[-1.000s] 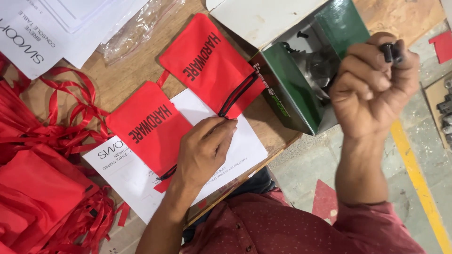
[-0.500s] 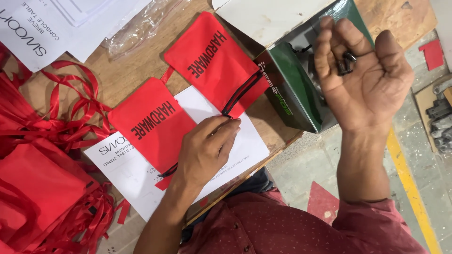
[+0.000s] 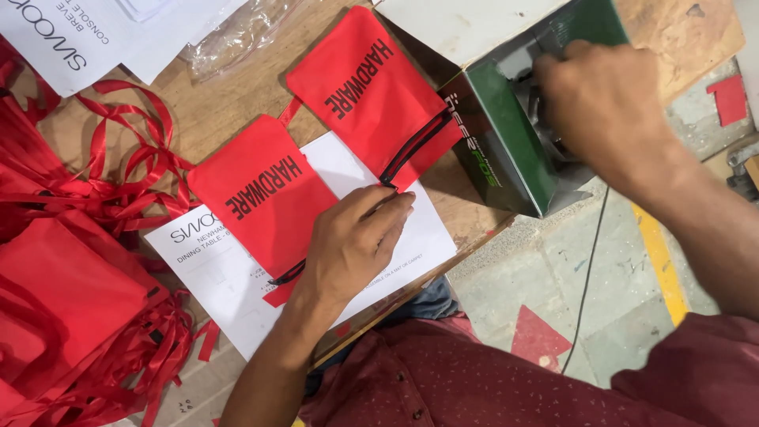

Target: Packing furniture assembly hardware into small red bags according to printed instructions.

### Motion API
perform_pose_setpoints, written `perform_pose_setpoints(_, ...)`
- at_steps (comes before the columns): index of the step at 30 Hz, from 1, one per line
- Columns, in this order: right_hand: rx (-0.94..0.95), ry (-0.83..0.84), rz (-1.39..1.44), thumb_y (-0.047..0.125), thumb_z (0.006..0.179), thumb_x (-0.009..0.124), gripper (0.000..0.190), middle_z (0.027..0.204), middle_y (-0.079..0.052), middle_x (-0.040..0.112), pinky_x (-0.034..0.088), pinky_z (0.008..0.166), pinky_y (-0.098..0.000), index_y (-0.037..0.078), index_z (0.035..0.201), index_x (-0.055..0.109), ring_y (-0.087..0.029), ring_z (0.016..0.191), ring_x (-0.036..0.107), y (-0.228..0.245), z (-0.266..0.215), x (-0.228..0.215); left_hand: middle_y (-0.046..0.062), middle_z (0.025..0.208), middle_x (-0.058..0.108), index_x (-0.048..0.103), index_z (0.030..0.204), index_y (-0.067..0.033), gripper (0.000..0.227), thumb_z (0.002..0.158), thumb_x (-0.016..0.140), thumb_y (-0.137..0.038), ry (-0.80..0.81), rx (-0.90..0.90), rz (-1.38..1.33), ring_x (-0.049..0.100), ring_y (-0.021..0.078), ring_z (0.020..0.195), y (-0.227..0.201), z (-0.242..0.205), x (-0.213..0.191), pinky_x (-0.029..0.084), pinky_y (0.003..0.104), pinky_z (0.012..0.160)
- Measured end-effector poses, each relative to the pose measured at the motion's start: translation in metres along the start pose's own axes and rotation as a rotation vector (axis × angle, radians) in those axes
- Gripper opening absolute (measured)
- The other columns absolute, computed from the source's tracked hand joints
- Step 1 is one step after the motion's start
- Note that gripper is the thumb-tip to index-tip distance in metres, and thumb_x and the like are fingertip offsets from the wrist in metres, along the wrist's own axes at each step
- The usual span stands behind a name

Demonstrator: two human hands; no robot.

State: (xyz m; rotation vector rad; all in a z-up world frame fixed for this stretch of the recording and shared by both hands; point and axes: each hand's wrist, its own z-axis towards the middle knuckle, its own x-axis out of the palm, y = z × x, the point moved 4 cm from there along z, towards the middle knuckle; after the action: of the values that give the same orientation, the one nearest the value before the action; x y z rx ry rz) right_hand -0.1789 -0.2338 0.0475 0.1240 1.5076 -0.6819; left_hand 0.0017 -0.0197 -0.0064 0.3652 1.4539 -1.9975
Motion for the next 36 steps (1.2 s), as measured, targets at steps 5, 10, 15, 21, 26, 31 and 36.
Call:
perform_pose_setpoints(5,-0.091,0.307,-0.273,0.016,0.086,0.075,0.01,0.088,-0.008,0.072,0.053,0.05,-0.0284,0.011,0.095,0.075,-0.016,0.07,0.073,0.002,0.003,0.038,0.008,0.101,0.071,0.076,0.111,-0.0052,0.019,0.092,0.077,-0.007,0.007,-0.014,0.011,0.071,0.0246,0.085,0.003,-0.001,0.001,0.06,0.036,0.069)
perform_pose_setpoints(10,-0.163,0.27,-0.258,0.014,0.084,0.076,0.009,0.093,-0.009,0.073,0.055,0.053,-0.0306,0.012,0.093,0.075,-0.019,0.068,0.073,-0.003,0.007,0.051,0.007,0.101,0.072,0.076,0.11,-0.0053,0.018,0.092,0.077,-0.006,0.001,-0.013,0.02,0.071,0.0235,0.083,0.003,0.0,0.001,0.06,0.035,0.067)
perform_pose_setpoints(15,-0.156,0.097,-0.075,0.017,0.087,0.074,0.009,0.093,-0.009,0.071,0.058,0.063,-0.0351,0.009,0.088,0.069,-0.024,0.072,0.072,-0.011,0.005,0.023,0.007,0.101,0.072,0.077,0.108,-0.0048,0.018,0.091,0.077,-0.006,-0.016,-0.02,0.03,0.071,0.0232,0.083,0.005,-0.001,0.0,0.06,0.034,0.066)
perform_pose_setpoints(21,0.452,0.021,1.33,0.026,0.118,0.049,0.031,0.074,0.003,0.048,0.033,0.053,-0.0276,0.012,0.09,0.048,-0.01,0.056,0.037,-0.039,-0.044,0.022,0.007,0.102,0.071,0.077,0.108,-0.004,0.016,0.093,0.077,-0.006,-0.005,-0.023,0.021,0.071,0.0216,0.082,0.007,-0.004,0.004,0.06,0.034,0.065)
perform_pose_setpoints(26,0.564,-0.098,2.824,0.015,0.127,0.045,0.042,0.076,0.001,0.047,0.039,0.057,-0.0199,0.004,0.088,0.055,-0.007,0.065,0.048,-0.008,-0.086,0.011,0.007,0.101,0.071,0.076,0.108,-0.0034,0.015,0.094,0.077,-0.005,-0.017,-0.011,-0.004,0.07,0.0223,0.081,0.002,-0.001,0.002,0.06,0.034,0.065)
perform_pose_setpoints(31,0.771,-0.247,3.061,0.032,0.113,0.04,0.041,0.093,-0.011,0.051,0.049,0.084,-0.0325,-0.006,0.115,0.056,-0.02,0.085,0.051,0.082,-0.081,-0.027,0.007,0.104,0.069,0.074,0.111,-0.0034,0.018,0.093,0.077,-0.002,-0.089,-0.015,0.026,0.071,0.0235,0.087,-0.004,-0.002,-0.001,0.061,0.036,0.07)
perform_pose_setpoints(36,0.9,-0.112,3.072,0.051,0.119,0.036,0.075,0.138,-0.028,0.052,0.042,0.121,-0.0444,-0.019,0.146,0.048,-0.04,0.135,0.049,0.141,-0.058,-0.032,0.006,0.109,0.068,0.072,0.118,-0.006,0.025,0.095,0.078,0.001,-0.229,-0.1,0.038,0.071,0.0221,0.093,-0.003,-0.006,-0.009,0.061,0.035,0.075)
